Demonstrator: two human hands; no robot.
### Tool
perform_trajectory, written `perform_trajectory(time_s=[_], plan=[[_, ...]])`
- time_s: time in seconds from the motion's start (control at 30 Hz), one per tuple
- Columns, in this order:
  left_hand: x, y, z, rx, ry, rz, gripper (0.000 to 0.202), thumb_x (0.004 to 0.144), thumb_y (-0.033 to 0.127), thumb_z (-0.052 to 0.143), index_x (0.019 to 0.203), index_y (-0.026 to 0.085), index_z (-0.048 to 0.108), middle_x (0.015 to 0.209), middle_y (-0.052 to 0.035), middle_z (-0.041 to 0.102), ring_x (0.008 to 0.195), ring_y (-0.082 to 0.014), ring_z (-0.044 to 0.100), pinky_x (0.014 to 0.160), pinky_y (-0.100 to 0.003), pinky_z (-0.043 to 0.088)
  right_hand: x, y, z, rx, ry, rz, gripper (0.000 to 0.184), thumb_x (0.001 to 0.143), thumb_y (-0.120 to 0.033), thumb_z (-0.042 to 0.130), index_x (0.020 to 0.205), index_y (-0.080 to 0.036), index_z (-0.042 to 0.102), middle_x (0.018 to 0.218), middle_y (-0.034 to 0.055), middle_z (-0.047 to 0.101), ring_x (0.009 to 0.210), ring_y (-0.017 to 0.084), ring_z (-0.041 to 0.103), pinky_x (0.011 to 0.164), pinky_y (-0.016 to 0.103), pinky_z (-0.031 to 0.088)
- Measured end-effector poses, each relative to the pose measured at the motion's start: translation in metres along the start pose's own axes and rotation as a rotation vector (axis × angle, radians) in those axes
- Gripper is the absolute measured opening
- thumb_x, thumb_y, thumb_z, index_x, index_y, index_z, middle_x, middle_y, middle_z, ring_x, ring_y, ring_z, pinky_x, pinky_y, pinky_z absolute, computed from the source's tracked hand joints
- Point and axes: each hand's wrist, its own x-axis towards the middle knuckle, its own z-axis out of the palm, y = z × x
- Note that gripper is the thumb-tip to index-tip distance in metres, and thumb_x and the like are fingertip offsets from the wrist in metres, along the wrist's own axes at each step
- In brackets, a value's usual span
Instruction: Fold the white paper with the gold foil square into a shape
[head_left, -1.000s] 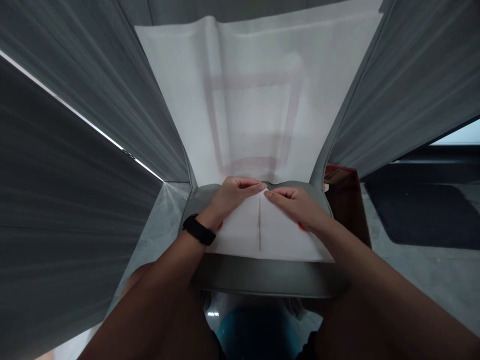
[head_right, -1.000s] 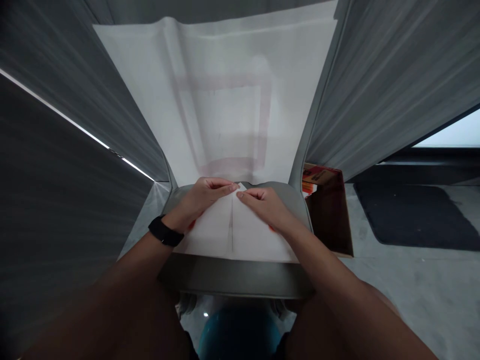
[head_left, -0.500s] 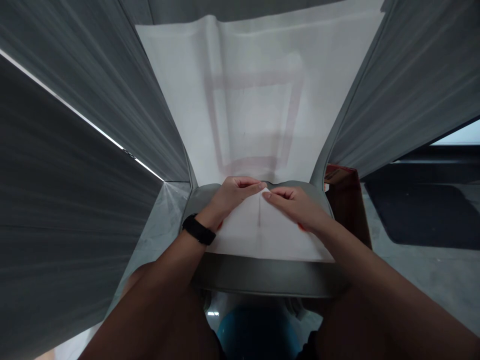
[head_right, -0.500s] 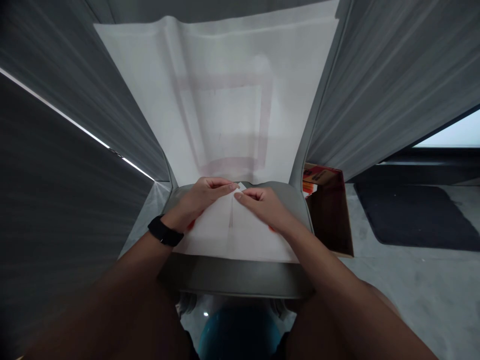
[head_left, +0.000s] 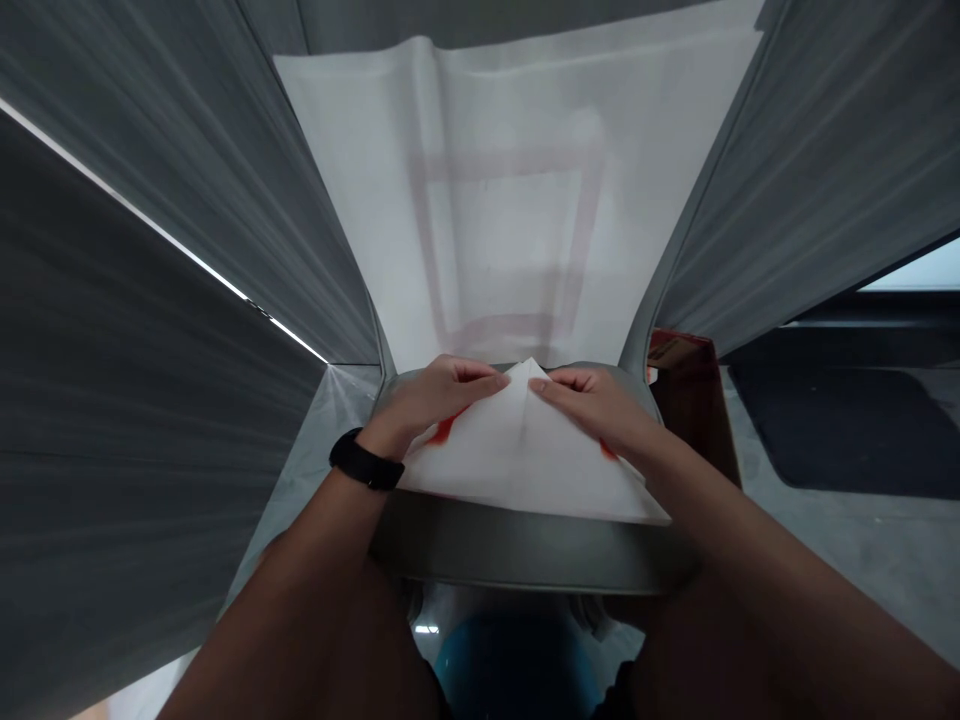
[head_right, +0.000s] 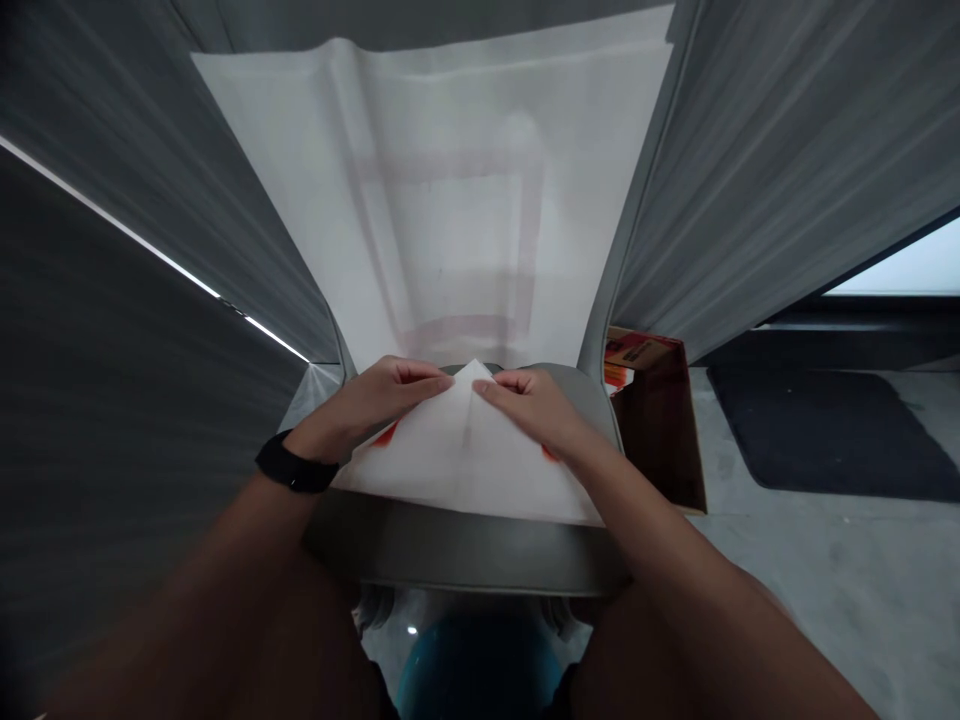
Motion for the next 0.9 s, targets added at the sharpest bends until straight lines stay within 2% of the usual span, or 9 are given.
perform_trajectory(time_s=[0.23, 0.4, 0.63, 0.9], plan=[[0.005, -0.003, 0.007, 0.064, 0.044, 0.028, 0.032, 0.086, 0.051, 0.074, 0.086, 0.020, 0.082, 0.077, -0.0034, 0.072, 0.062, -0.0129, 0.057, 0.054, -0.024, 0.041, -0.001, -0.002, -0.001, 0.004, 0.006, 0.038, 0.038, 0.088, -0.057, 0.066, 0.079, -0.022, 0.073, 0.063, 0.0009, 0.061, 0.050, 0.011, 0.046, 0.046, 0.025, 0.034], [0.005, -0.004, 0.006, 0.089, 0.073, 0.037, 0.031, 0.087, 0.051, 0.074, 0.084, 0.021, 0.081, 0.078, -0.0031, 0.072, 0.063, -0.0132, 0.057, 0.055, -0.025, 0.039, -0.001, -0.004, -0.001, -0.004, -0.013, 0.029, 0.040, 0.088, -0.059, 0.065, 0.079, -0.021, 0.073, 0.066, 0.0023, 0.063, 0.053, 0.012, 0.048, 0.047, 0.025, 0.034], [0.006, -0.004, 0.010, 0.108, 0.086, 0.068, 0.035, 0.086, 0.053, 0.073, 0.083, 0.019, 0.080, 0.072, -0.0016, 0.066, 0.059, -0.0110, 0.049, 0.050, -0.023, 0.031, 0.003, 0.001, -0.006, -0.092, 0.017, -0.032, 0.040, 0.086, -0.060, 0.066, 0.076, -0.021, 0.071, 0.066, 0.0006, 0.060, 0.057, 0.012, 0.048, 0.052, 0.026, 0.035], [0.008, -0.001, 0.016, 0.200, 0.121, 0.029, 0.034, 0.089, 0.050, 0.070, 0.082, 0.018, 0.079, 0.064, 0.0007, 0.060, 0.050, -0.0082, 0.040, 0.045, -0.022, 0.025, 0.004, -0.003, -0.002, -0.072, 0.057, -0.017, 0.042, 0.086, -0.062, 0.064, 0.075, -0.021, 0.069, 0.065, 0.0001, 0.058, 0.058, 0.013, 0.046, 0.052, 0.026, 0.032]])
